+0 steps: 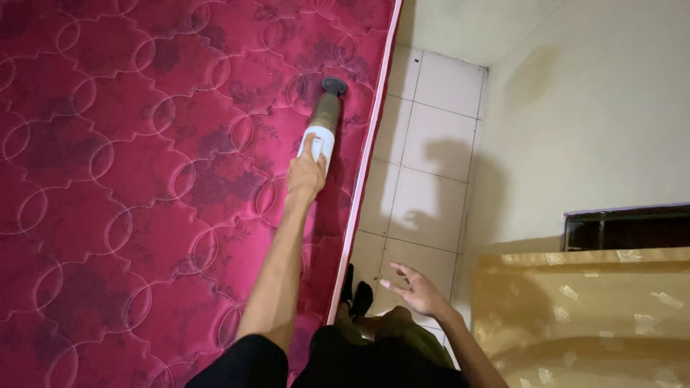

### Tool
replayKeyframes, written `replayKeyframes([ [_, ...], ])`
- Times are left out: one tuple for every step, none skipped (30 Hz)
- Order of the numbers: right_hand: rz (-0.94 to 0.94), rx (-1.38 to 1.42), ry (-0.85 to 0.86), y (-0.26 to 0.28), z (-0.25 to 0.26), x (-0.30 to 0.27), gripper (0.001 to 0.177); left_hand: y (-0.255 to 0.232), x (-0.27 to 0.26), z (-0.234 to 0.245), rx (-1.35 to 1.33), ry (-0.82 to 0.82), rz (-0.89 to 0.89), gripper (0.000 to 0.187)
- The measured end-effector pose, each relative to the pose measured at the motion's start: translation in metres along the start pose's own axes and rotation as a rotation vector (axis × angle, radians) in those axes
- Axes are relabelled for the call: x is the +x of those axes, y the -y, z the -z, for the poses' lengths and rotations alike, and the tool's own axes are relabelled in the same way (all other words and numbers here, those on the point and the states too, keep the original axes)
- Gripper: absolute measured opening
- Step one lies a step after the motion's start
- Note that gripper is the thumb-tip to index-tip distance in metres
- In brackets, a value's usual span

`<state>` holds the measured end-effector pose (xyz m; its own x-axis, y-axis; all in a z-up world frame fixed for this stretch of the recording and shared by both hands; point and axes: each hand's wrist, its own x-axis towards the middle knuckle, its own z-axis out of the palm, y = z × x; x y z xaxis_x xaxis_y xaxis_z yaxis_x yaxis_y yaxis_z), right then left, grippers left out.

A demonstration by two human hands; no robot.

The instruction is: The person uses a handheld vacuum cleaner to clean the surface of a pink patterned mattress. They move the vacuum head systematically along the edges and across the top surface of the mattress, covering different sections in a repetitive manner.

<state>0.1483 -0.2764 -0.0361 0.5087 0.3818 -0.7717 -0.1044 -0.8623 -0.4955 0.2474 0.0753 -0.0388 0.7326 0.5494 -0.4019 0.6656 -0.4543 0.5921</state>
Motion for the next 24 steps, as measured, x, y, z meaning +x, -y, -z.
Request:
replayKeyframes([
  [0.003, 0.011, -0.003, 0.000, 0.000, 0.000, 0.082, -0.001, 0.006, -0.001, -0.003, -0.014, -0.008, 0.064],
  [0.006, 0.021, -0.006, 0.000, -0.001, 0.000, 0.082, -0.002, 0.013, -0.003, -0.006, -0.028, -0.016, 0.064],
  [0.005, 0.033, -0.008, -0.001, -0.003, -0.002, 0.081, -0.003, 0.018, -0.005, -0.009, -0.038, -0.023, 0.065],
  [0.010, 0.031, -0.012, -0.001, -0.004, -0.004, 0.080, -0.005, 0.024, -0.008, -0.012, -0.032, -0.006, 0.064],
  [0.017, 0.030, -0.017, 0.002, -0.005, -0.003, 0.079, -0.009, 0.033, -0.010, -0.015, -0.028, 0.009, 0.064],
  [0.025, 0.029, -0.022, 0.004, -0.005, -0.003, 0.078, -0.012, 0.041, -0.012, -0.017, -0.024, 0.025, 0.064],
  [0.008, 0.021, -0.020, 0.006, -0.006, -0.004, 0.079, -0.015, 0.046, -0.013, -0.011, -0.020, 0.013, 0.064],
  [-0.009, 0.013, -0.019, 0.008, -0.006, -0.006, 0.079, -0.019, 0.051, -0.015, -0.005, -0.016, 0.001, 0.064],
  [-0.024, 0.005, -0.019, 0.010, -0.005, -0.006, 0.080, -0.023, 0.057, -0.014, 0.001, -0.014, -0.013, 0.065],
  [-0.011, 0.013, -0.020, 0.012, -0.005, -0.006, 0.080, -0.028, 0.062, -0.013, 0.010, -0.009, 0.004, 0.065],
  [-0.001, 0.021, -0.023, 0.013, -0.005, -0.007, 0.080, -0.033, 0.068, -0.013, 0.019, 0.000, 0.020, 0.065],
  [0.010, 0.030, -0.025, 0.012, -0.005, -0.008, 0.080, -0.038, 0.071, -0.012, 0.029, 0.009, 0.035, 0.065],
  [0.018, 0.036, -0.033, 0.011, -0.005, -0.009, 0.080, -0.040, 0.072, -0.011, 0.029, 0.007, 0.035, 0.065],
  [0.026, 0.042, -0.041, 0.009, -0.006, -0.009, 0.080, -0.041, 0.073, -0.010, 0.029, 0.005, 0.035, 0.064],
  [0.036, 0.049, -0.049, 0.008, -0.006, -0.009, 0.080, -0.040, 0.074, -0.008, 0.031, 0.001, 0.035, 0.064],
  [0.029, 0.053, -0.045, 0.006, -0.008, -0.010, 0.080, -0.037, 0.071, -0.007, 0.029, 0.012, 0.025, 0.065],
  [0.028, 0.055, -0.045, 0.005, -0.009, -0.010, 0.080, -0.031, 0.067, -0.006, 0.026, 0.018, 0.012, 0.065],
  [0.027, 0.058, -0.045, 0.004, -0.009, -0.009, 0.079, -0.025, 0.062, -0.005, 0.024, 0.024, -0.001, 0.066],
  [0.024, 0.043, -0.037, 0.003, -0.010, -0.010, 0.079, -0.016, 0.054, -0.004, 0.010, 0.005, -0.032, 0.066],
  [0.022, 0.029, -0.029, 0.002, -0.010, -0.010, 0.079, -0.007, 0.044, -0.005, -0.004, -0.014, -0.062, 0.066],
  [0.019, 0.014, -0.027, 0.002, -0.008, -0.009, 0.079, -0.002, 0.037, -0.004, -0.020, -0.033, -0.099, 0.066],
  [0.023, 0.016, -0.028, 0.003, -0.008, -0.008, 0.079, 0.003, 0.029, -0.002, -0.010, -0.026, -0.109, 0.065],
  [0.026, 0.015, -0.025, 0.002, -0.007, -0.007, 0.079, 0.009, 0.018, 0.001, -0.001, -0.018, -0.113, 0.064],
  [0.029, 0.014, -0.022, 0.003, -0.008, -0.007, 0.079, 0.015, 0.007, 0.005, 0.008, -0.010, -0.117, 0.063],
])
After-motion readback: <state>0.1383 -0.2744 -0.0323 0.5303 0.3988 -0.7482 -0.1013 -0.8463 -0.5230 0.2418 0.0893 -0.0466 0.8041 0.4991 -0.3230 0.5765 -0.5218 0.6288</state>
